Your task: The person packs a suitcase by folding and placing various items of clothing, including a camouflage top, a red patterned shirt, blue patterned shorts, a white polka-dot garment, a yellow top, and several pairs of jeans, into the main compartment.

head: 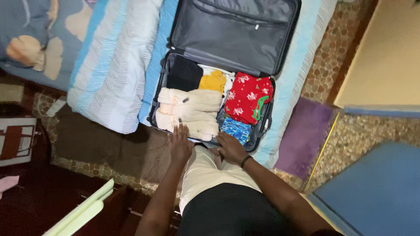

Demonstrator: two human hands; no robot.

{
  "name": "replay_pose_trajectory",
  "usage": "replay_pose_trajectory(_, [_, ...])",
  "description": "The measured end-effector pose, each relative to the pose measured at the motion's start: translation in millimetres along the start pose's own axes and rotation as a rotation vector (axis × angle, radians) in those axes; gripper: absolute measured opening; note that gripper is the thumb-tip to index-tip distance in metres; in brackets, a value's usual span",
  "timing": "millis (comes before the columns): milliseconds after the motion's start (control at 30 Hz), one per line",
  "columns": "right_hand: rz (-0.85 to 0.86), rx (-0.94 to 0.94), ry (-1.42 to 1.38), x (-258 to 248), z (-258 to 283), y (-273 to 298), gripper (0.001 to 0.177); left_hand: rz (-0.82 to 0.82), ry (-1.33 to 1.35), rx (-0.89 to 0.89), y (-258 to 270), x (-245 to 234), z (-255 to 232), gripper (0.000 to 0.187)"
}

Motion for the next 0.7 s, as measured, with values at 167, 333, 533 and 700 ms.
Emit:
replay_pose_trajectory(167, [0.033,-0.046,0.015,14,-30,20,0.061,0.004,0.145,0.016,41,15,9,0.088])
replay_pose_trajectory(333, [0.031,-0.058,0.068,16,-59,35,0.062,0.139,0.344,-0.077,76,16,18,0.08])
replay_pose_trajectory(533, [0.134,-0.027,0.089,5,-67,54,0.05,0.034,0.472,-0.155,103,6,35,0.072])
replay_pose_trajectory(700, [0.276,0.049,0.127,4,-62,61,0.053,0.141,0.46,-0.31,112,-2,49,0.076])
Point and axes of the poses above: each hand's wrist, its own y-axis away from the middle knuckle, its own x-axis out of the palm, z = x × y, the point moved 5 cm from there along -y, towards the middle knuckle, and after that the axes turned 15 degrees about -x, right-handed, at the moved point
